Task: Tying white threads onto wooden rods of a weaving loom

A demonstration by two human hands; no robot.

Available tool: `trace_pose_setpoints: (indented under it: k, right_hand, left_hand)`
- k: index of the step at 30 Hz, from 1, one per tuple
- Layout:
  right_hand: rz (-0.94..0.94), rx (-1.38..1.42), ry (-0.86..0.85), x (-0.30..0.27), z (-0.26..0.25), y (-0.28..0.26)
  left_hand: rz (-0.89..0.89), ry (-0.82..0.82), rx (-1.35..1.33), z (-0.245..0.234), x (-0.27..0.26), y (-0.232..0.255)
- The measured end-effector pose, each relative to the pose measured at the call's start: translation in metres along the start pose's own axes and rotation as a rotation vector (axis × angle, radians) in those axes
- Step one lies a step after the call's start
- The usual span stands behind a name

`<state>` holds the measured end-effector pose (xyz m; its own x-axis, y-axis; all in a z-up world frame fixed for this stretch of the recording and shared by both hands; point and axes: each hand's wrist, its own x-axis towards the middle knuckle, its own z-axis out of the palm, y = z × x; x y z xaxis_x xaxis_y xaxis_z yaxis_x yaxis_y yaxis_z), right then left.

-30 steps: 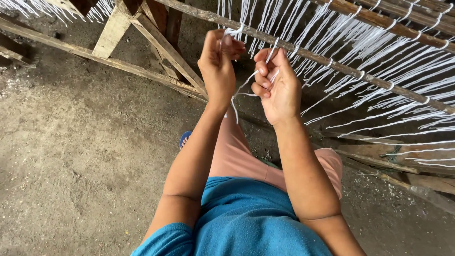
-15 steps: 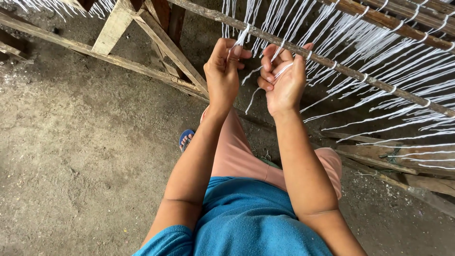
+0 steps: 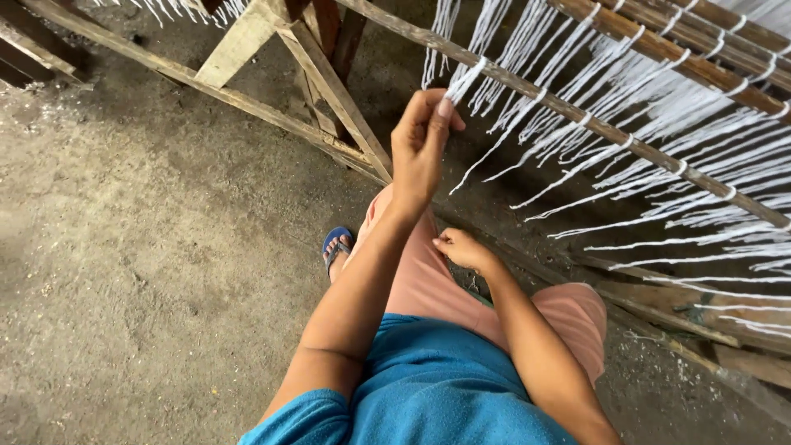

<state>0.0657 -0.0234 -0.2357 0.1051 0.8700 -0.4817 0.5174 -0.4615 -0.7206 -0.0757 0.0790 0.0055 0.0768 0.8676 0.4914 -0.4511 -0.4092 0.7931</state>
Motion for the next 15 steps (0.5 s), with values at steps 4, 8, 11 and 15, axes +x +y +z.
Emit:
trace_pose_setpoints:
  k: [4,8,11,15]
  right_hand:
    - [-0.333,0.318,0.289,-0.02,-0.032,-0.097]
    - [-0.553,0.367,0.474,-0.048,-0.064,-0.197]
    - [-0.896,0.432,0.769,-0.068,-0.078,-0.254]
    - [-0.852,0.762,0.696,-0.09,-0.071,-0.27]
  left_hand:
    - [0.066,0.101,0.158,0.001,-0.003,-0.015]
    - [0.104,0.113,0.27,0.002,-0.004,-0.001]
    - [0.148,0.117,0.342,-0.003,0.003,0.01]
    - [0.149,0.067,0.279,-0.013,0.031,0.019]
